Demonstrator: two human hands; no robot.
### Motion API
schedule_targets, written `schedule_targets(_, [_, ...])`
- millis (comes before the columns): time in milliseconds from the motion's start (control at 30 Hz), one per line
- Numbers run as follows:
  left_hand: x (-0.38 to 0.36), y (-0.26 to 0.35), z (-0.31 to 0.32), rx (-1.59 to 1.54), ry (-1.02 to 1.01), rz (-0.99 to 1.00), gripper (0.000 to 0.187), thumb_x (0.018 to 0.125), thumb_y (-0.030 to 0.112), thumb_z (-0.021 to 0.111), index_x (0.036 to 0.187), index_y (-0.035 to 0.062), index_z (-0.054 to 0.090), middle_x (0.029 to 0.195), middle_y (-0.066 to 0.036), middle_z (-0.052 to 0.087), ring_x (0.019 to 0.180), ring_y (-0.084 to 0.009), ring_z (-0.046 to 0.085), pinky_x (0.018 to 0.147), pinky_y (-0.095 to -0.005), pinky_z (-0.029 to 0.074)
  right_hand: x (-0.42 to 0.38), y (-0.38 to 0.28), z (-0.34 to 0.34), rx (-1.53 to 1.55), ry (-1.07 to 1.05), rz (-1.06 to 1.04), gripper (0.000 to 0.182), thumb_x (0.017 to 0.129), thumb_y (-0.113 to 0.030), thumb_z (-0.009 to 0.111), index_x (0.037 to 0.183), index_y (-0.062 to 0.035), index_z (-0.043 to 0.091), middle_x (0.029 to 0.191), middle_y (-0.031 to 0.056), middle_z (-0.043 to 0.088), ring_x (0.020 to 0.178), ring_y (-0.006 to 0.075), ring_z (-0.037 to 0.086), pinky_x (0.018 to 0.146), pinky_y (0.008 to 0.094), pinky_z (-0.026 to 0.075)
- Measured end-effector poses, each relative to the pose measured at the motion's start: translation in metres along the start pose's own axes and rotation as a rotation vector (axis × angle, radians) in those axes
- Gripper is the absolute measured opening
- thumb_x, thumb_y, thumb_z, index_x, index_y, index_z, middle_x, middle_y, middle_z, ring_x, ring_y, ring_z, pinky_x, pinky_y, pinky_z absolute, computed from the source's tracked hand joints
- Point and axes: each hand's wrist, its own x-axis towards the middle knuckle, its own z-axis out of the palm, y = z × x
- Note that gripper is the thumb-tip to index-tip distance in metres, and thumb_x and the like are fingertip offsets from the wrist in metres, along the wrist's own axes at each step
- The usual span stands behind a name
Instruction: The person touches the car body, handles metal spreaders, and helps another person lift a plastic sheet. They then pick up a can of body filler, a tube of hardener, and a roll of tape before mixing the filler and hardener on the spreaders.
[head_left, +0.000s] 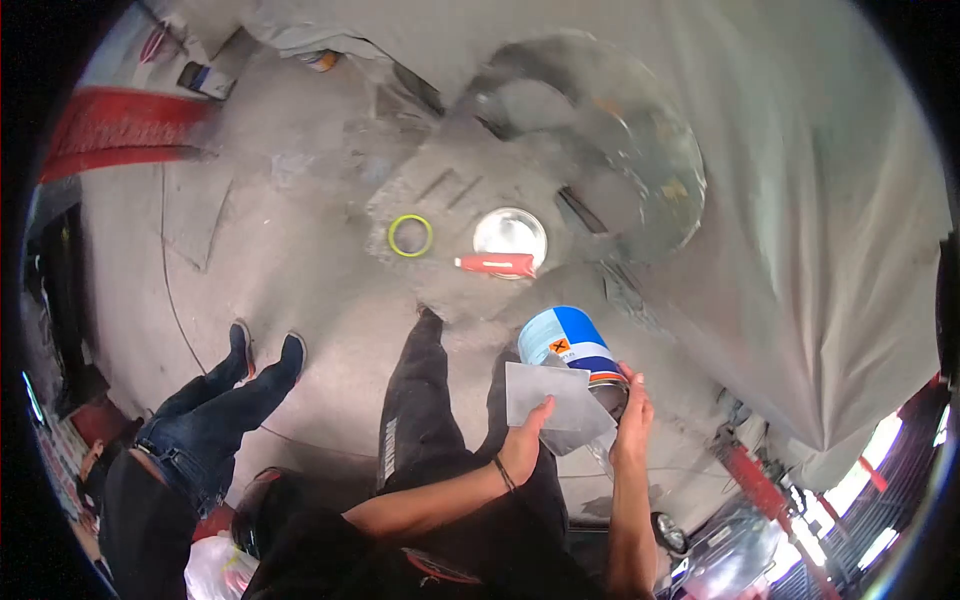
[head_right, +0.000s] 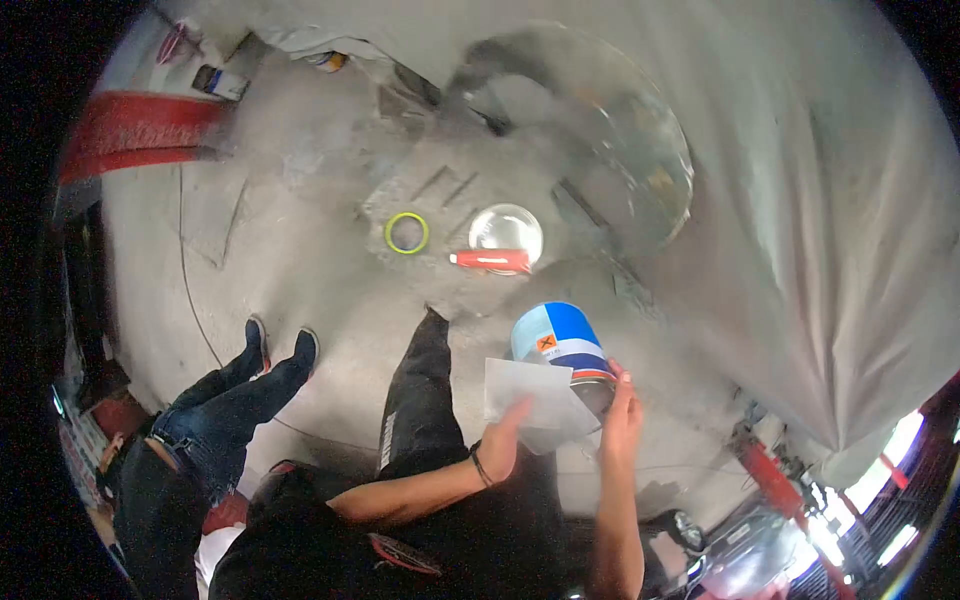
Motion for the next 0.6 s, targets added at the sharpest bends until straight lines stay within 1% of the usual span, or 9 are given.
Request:
schedule_targets(67, [0.039, -0.063, 0.002, -0.074, 0.020, -0.092, 0.050, 0.111, 0.033, 0.049, 0.145, -0.0036, 0.054, 0.140, -0.009, 0.061, 0.129, -0.0173, 0.056, 0.114, -0.0348, 0.041, 0.028, 0.039, -0.022, -0.020, 0.038, 0.064, 0.059, 0.110, -0.049, 0.046, 0.137, -0.0002, 0.066, 0.135, 0.0151, 0.066, 0.127, 0.0238, 0.059, 0.112, 0.0385, 0.042])
schedule_targets(133, [0.086, -0.112, 0.012, -0.115, 0.074, -0.120, 0.052, 0.110, 0.035, 0.051, 0.146, -0.0022, 0.053, 0.143, -0.007, 0.059, 0.132, -0.0167, 0.054, 0.115, -0.0338, 0.039, 0.085, 0.106, -0.051, -0.108, 0.051, 0.084, 0.060, 0.109, -0.050, 0.047, 0.137, -0.0008, 0.067, 0.136, 0.0145, 0.066, 0.128, 0.0237, 0.058, 0.114, 0.0385, 0.040])
schedule_targets(200, [0.148, -0.179, 0.009, -0.194, 0.126, -0.153, 0.052, 0.109, 0.035, 0.053, 0.147, -0.0018, 0.053, 0.144, -0.006, 0.059, 0.132, -0.0163, 0.053, 0.114, -0.0336, 0.040, 0.141, 0.160, -0.067, -0.138, 0.064, 0.107, 0.060, 0.107, -0.049, 0.049, 0.136, 0.0005, 0.067, 0.136, 0.0164, 0.067, 0.128, 0.0257, 0.059, 0.113, 0.0382, 0.041])
schedule_targets(333, [0.262, -0.267, 0.001, -0.197, 0.153, -0.286, 0.055, 0.105, 0.038, 0.060, 0.145, 0.0003, 0.055, 0.145, -0.008, 0.060, 0.133, -0.0174, 0.054, 0.113, -0.0341, 0.040, 0.253, 0.258, -0.089, -0.282, 0.082, 0.097, 0.060, 0.106, -0.050, 0.049, 0.135, -0.0007, 0.068, 0.136, 0.0172, 0.068, 0.128, 0.0271, 0.060, 0.112, 0.0372, 0.041])
schedule_targets(367, [0.292, -0.291, -0.002, -0.219, 0.164, -0.296, 0.056, 0.105, 0.040, 0.060, 0.145, 0.0005, 0.055, 0.145, -0.008, 0.060, 0.133, -0.0182, 0.054, 0.113, -0.0345, 0.039, 0.284, 0.287, -0.098, -0.255, 0.055, 0.071, 0.060, 0.106, -0.051, 0.049, 0.135, -0.0019, 0.068, 0.136, 0.0178, 0.068, 0.130, 0.0281, 0.060, 0.112, 0.0368, 0.041])
schedule_targets(433, [0.345, -0.335, -0.005, -0.261, 0.188, -0.320, 0.059, 0.103, 0.042, 0.062, 0.145, 0.0008, 0.055, 0.145, -0.009, 0.060, 0.133, -0.0198, 0.055, 0.114, -0.0351, 0.038, 0.328, 0.310, -0.106, -0.289, 0.061, 0.063, 0.061, 0.105, -0.051, 0.050, 0.136, -0.0014, 0.068, 0.139, 0.0154, 0.066, 0.132, 0.0266, 0.058, 0.114, 0.0355, 0.038])
schedule_targets(467, [0.366, -0.350, -0.002, -0.275, 0.196, -0.302, 0.059, 0.103, 0.042, 0.063, 0.144, 0.0008, 0.056, 0.145, -0.009, 0.060, 0.134, -0.0203, 0.055, 0.115, -0.0354, 0.038, 0.349, 0.319, -0.109, -0.307, 0.066, 0.059, 0.061, 0.104, -0.051, 0.051, 0.136, -0.0012, 0.068, 0.140, 0.0142, 0.065, 0.133, 0.0259, 0.056, 0.115, 0.0349, 0.037])
schedule_targets(533, [0.410, -0.376, 0.004, -0.307, 0.211, -0.255, 0.059, 0.102, 0.042, 0.064, 0.143, 0.0008, 0.056, 0.145, -0.009, 0.060, 0.134, -0.0213, 0.055, 0.115, -0.0359, 0.037, 0.390, 0.338, -0.116, -0.352, 0.086, 0.028, 0.061, 0.106, -0.052, 0.049, 0.138, -0.0026, 0.067, 0.141, 0.0165, 0.066, 0.134, 0.0292, 0.057, 0.114, 0.0370, 0.039])
schedule_targets(600, [0.437, -0.378, 0.016, -0.328, 0.183, -0.227, 0.057, 0.101, 0.041, 0.064, 0.142, 0.0014, 0.057, 0.144, -0.008, 0.061, 0.134, -0.0217, 0.055, 0.115, -0.0365, 0.037, 0.427, 0.354, -0.124, -0.385, 0.079, -0.011, 0.064, 0.105, -0.054, 0.046, 0.140, -0.0036, 0.065, 0.143, 0.0182, 0.064, 0.136, 0.0319, 0.057, 0.114, 0.0387, 0.039])
